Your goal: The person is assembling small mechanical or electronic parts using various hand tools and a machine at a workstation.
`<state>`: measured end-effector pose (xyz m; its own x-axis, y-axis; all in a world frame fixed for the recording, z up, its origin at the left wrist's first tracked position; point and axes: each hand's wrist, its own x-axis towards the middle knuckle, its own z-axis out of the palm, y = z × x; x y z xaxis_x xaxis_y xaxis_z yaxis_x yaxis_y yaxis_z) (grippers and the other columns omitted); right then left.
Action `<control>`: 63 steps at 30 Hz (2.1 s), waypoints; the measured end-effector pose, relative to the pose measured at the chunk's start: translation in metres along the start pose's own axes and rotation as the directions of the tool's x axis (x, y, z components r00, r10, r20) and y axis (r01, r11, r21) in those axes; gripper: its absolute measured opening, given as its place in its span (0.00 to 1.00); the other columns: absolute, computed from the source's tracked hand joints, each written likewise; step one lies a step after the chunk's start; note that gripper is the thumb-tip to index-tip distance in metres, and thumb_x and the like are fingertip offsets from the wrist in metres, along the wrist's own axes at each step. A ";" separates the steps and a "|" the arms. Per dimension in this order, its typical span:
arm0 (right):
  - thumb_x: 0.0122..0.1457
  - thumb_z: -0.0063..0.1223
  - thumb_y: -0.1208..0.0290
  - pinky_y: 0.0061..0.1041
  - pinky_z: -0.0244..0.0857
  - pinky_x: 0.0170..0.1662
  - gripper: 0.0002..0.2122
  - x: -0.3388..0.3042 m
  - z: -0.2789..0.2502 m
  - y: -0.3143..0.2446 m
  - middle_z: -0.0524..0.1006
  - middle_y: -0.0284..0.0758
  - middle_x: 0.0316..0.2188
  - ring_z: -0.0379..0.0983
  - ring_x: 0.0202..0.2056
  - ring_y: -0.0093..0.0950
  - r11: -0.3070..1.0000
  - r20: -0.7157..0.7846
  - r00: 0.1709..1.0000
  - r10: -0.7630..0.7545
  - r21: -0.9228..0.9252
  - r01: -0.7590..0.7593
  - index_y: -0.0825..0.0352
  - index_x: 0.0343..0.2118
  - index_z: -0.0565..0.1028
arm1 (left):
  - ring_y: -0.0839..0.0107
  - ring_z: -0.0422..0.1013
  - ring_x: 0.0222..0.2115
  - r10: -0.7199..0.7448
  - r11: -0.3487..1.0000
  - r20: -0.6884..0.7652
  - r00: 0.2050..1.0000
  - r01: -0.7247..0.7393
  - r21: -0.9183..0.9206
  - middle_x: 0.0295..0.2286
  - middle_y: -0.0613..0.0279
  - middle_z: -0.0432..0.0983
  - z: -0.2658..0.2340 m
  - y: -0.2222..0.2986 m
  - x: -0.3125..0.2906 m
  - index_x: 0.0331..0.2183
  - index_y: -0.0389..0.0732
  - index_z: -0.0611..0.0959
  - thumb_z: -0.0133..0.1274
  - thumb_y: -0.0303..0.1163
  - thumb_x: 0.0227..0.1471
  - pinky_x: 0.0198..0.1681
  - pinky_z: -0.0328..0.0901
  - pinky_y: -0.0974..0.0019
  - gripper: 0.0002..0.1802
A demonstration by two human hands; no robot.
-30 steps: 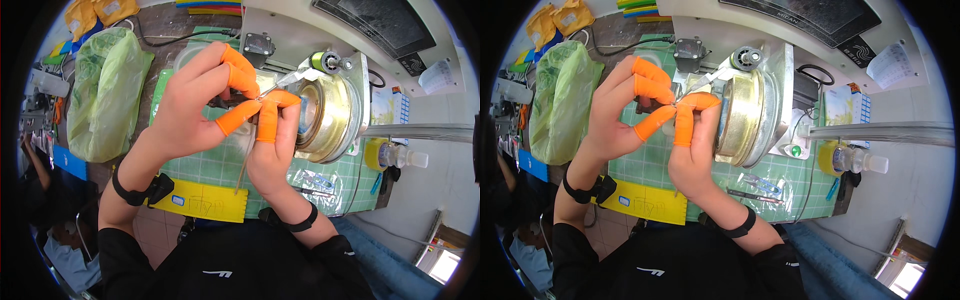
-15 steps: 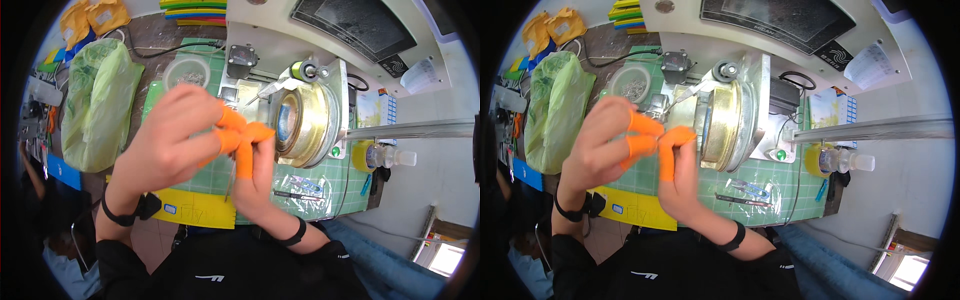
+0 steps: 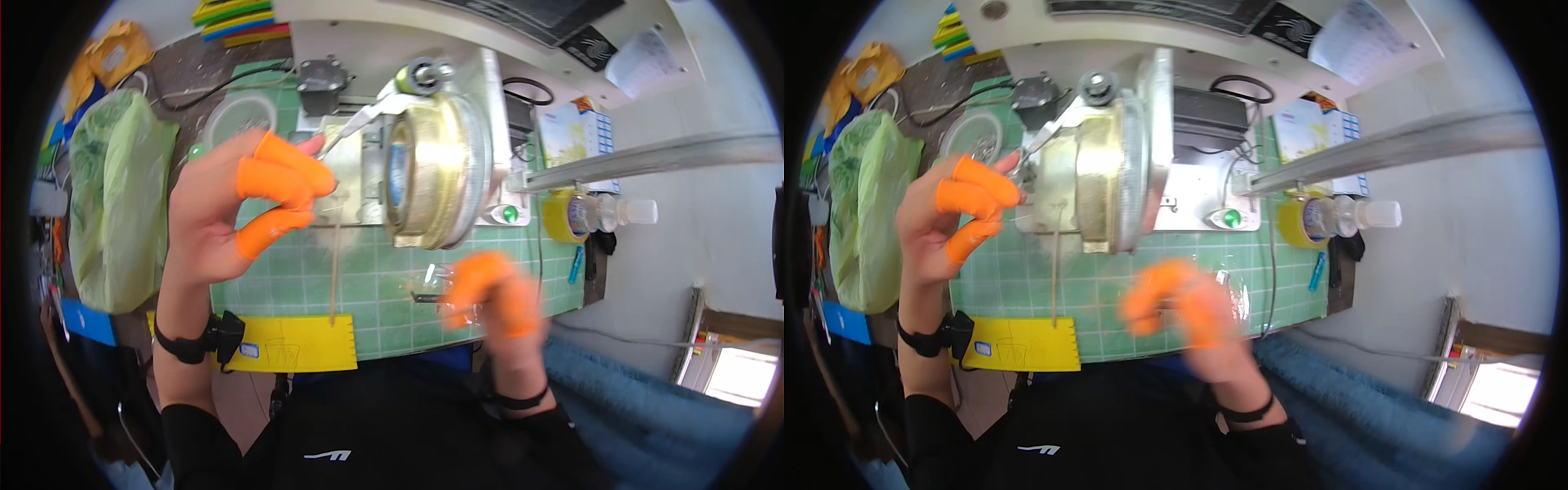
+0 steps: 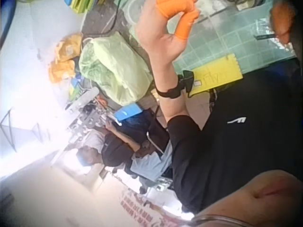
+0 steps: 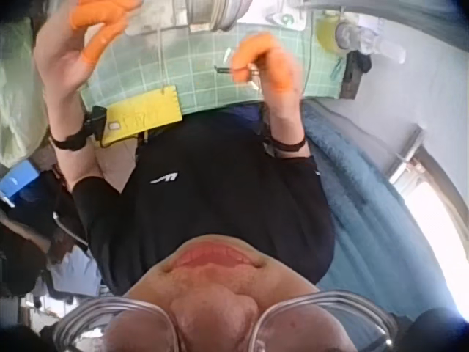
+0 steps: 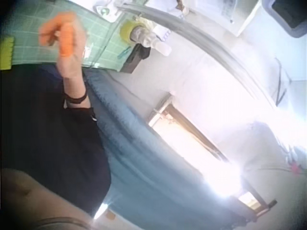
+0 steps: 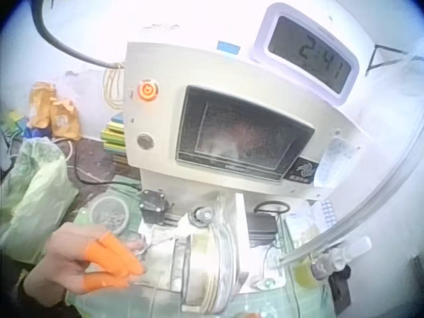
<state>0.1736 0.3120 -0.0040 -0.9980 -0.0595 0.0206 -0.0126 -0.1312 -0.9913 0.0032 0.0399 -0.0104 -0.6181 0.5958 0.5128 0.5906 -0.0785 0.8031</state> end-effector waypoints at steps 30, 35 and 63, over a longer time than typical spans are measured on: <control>0.69 0.53 0.50 0.21 0.70 0.36 0.31 0.016 -0.086 -0.099 0.76 0.47 0.50 0.73 0.37 0.26 0.774 -0.303 0.719 -0.626 -0.358 0.523 0.78 0.59 0.66 | 0.64 0.78 0.36 0.149 0.989 0.026 0.988 -0.150 0.012 0.32 0.58 0.80 -0.001 -0.015 0.003 0.30 0.37 0.82 0.67 0.25 0.50 0.56 0.73 0.46 0.08; 0.70 0.48 0.44 0.21 0.72 0.30 0.35 0.067 0.003 -0.069 0.78 0.51 0.43 0.78 0.34 0.31 0.736 -0.213 0.779 -0.589 -0.538 0.410 0.80 0.59 0.65 | 0.63 0.78 0.36 0.176 0.984 0.022 0.984 -0.176 0.007 0.32 0.56 0.81 0.000 -0.016 0.007 0.30 0.36 0.83 0.68 0.24 0.49 0.56 0.73 0.47 0.08; 0.67 0.58 0.61 0.30 0.79 0.45 0.21 0.098 0.032 -0.032 0.81 0.53 0.46 0.83 0.42 0.37 0.549 0.003 0.725 -0.688 -0.652 0.524 0.78 0.49 0.72 | 0.64 0.78 0.35 0.206 0.978 0.010 0.979 -0.206 0.036 0.33 0.54 0.83 -0.001 -0.017 0.004 0.31 0.36 0.83 0.69 0.24 0.46 0.54 0.75 0.49 0.10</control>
<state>0.0777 0.2785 0.0336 -0.7150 0.0440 0.6978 -0.5698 0.5416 -0.6181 -0.0096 0.0428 -0.0218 -0.4778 0.5752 0.6639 0.7237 -0.1707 0.6687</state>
